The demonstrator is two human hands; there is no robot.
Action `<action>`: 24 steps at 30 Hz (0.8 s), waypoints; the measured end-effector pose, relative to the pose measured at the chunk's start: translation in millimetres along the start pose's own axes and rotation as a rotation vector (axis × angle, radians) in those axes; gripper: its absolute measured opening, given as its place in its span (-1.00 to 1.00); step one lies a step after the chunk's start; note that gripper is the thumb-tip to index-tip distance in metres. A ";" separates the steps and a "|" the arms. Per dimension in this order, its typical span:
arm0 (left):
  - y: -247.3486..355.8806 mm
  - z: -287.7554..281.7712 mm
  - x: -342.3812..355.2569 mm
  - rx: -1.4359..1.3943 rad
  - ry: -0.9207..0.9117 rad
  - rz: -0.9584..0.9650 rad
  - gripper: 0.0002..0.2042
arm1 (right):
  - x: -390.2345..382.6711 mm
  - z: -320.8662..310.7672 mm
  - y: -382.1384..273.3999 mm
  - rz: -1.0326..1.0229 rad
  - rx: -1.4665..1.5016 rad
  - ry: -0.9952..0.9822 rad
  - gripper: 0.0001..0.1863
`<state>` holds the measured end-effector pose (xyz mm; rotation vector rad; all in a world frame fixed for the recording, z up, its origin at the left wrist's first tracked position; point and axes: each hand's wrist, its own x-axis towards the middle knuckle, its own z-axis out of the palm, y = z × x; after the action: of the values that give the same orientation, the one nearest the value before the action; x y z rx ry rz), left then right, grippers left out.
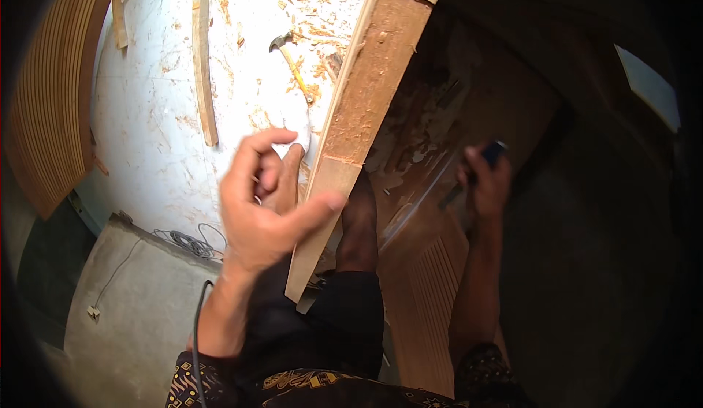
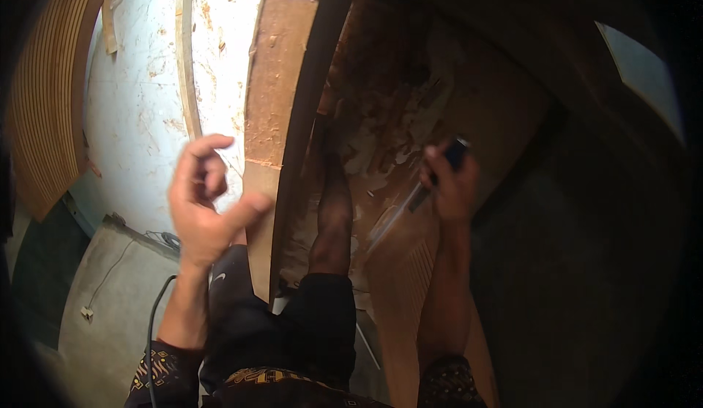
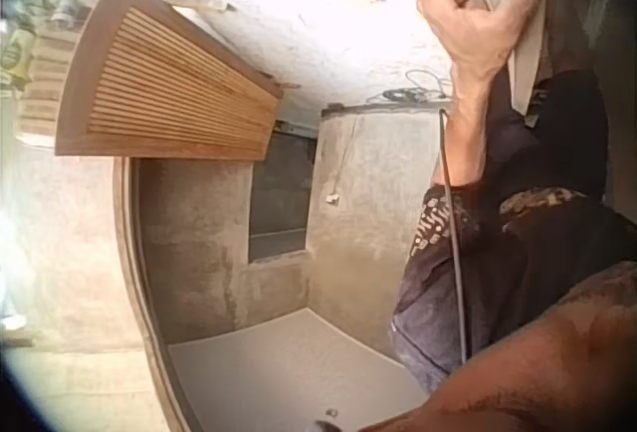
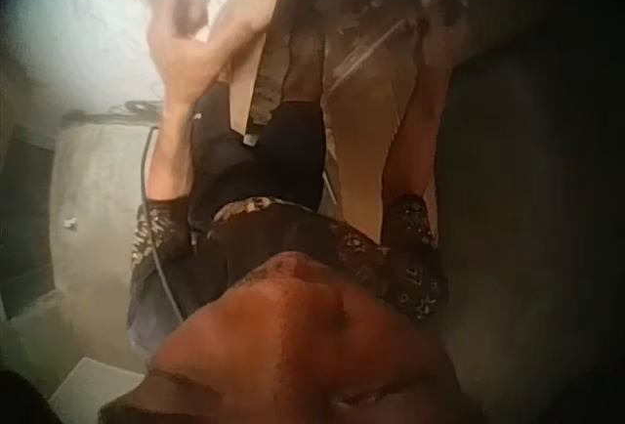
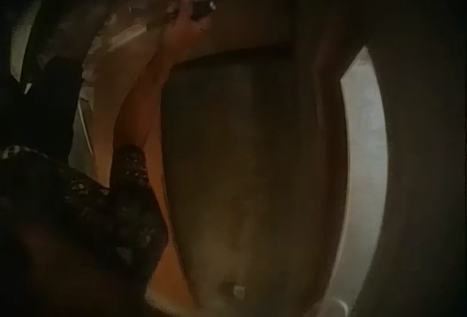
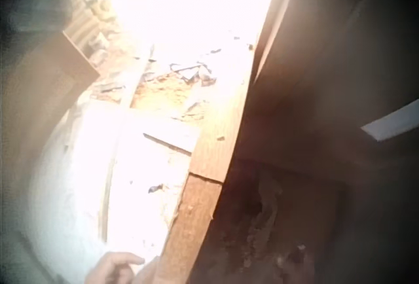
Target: The person chisels a rectangular notch into the edge of a wooden plank and tests the fit of a metal hinge in the cutout.
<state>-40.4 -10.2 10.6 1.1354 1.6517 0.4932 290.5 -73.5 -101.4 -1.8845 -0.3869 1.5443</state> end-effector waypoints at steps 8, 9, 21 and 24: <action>-1.3 39.1 -19.4 0.020 0.088 0.170 0.02 | -138.4 49.7 -181.1 -0.700 0.613 -0.269 -0.42; 2.4 40.3 -18.3 0.018 0.088 0.159 0.04 | -143.7 61.9 -193.3 -0.720 0.608 -0.325 -0.37; 3.1 37.1 9.1 -0.037 0.065 0.118 -0.06 | -126.7 169.4 -198.6 -0.953 0.241 -0.413 -0.36; 4.2 36.7 11.5 -0.042 0.047 0.078 -0.08 | -122.5 171.9 -196.6 -0.966 0.232 -0.492 -0.35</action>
<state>-5.9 -5.7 -6.3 1.1688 1.6350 0.6059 130.6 49.4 104.7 -0.8600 -1.0875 1.2426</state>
